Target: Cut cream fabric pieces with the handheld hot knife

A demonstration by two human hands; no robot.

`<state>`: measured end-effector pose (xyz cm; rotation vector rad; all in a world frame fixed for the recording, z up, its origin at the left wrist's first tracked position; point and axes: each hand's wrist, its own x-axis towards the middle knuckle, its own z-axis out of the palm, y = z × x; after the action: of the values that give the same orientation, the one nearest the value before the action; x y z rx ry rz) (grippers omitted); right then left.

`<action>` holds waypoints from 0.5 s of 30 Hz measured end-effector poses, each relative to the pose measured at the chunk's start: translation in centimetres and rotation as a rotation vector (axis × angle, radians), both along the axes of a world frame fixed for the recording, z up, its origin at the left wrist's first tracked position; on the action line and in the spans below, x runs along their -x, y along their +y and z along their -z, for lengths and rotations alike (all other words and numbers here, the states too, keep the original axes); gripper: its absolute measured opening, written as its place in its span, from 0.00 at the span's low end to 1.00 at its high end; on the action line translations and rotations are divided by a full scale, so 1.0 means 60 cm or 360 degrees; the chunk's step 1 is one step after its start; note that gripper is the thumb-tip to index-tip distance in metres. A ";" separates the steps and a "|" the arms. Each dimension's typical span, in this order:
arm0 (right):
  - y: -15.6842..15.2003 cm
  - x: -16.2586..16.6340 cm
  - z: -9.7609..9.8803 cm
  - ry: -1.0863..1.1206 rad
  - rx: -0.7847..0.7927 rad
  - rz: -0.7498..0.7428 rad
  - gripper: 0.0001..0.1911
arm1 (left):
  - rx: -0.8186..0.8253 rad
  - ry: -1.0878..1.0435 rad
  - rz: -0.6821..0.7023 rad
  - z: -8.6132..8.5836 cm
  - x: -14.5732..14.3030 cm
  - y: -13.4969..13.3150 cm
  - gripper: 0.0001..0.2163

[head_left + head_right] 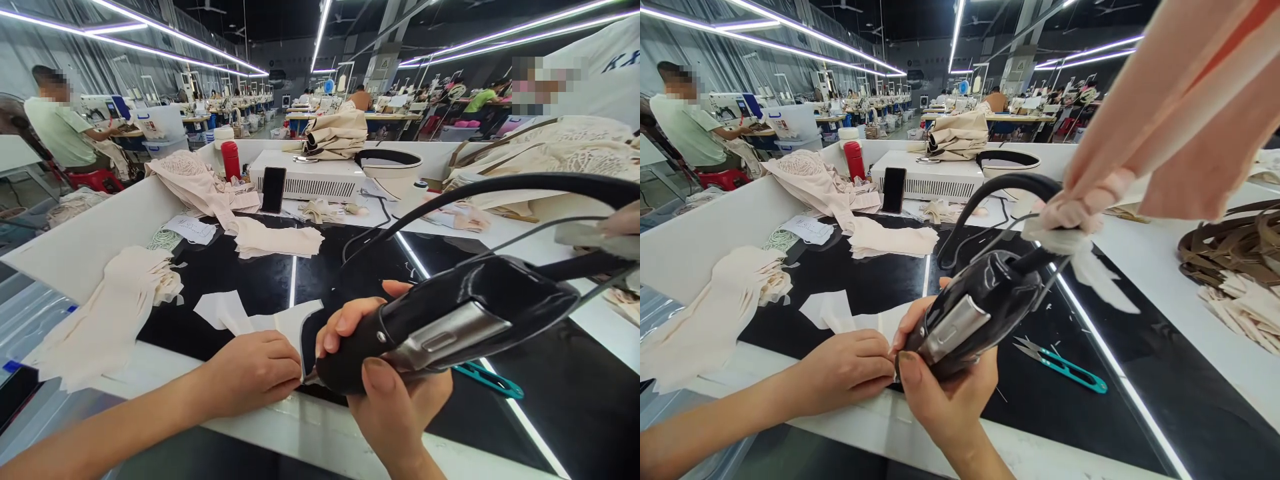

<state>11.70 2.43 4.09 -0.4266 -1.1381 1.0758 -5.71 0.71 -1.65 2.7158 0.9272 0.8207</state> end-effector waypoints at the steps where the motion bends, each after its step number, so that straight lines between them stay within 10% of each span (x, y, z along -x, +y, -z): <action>1: 0.001 0.001 0.000 0.0000 -0.0006 0.0005 0.27 | 0.0008 -0.0016 0.0003 0.000 0.001 0.000 0.10; 15: 0.000 0.003 0.003 -0.0015 0.0023 -0.0006 0.26 | 0.0122 -0.0146 -0.0073 -0.005 0.001 0.000 0.11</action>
<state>11.50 2.44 3.94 -0.4414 -1.1407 1.0869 -5.76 0.69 -1.37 2.5780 0.9836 0.8912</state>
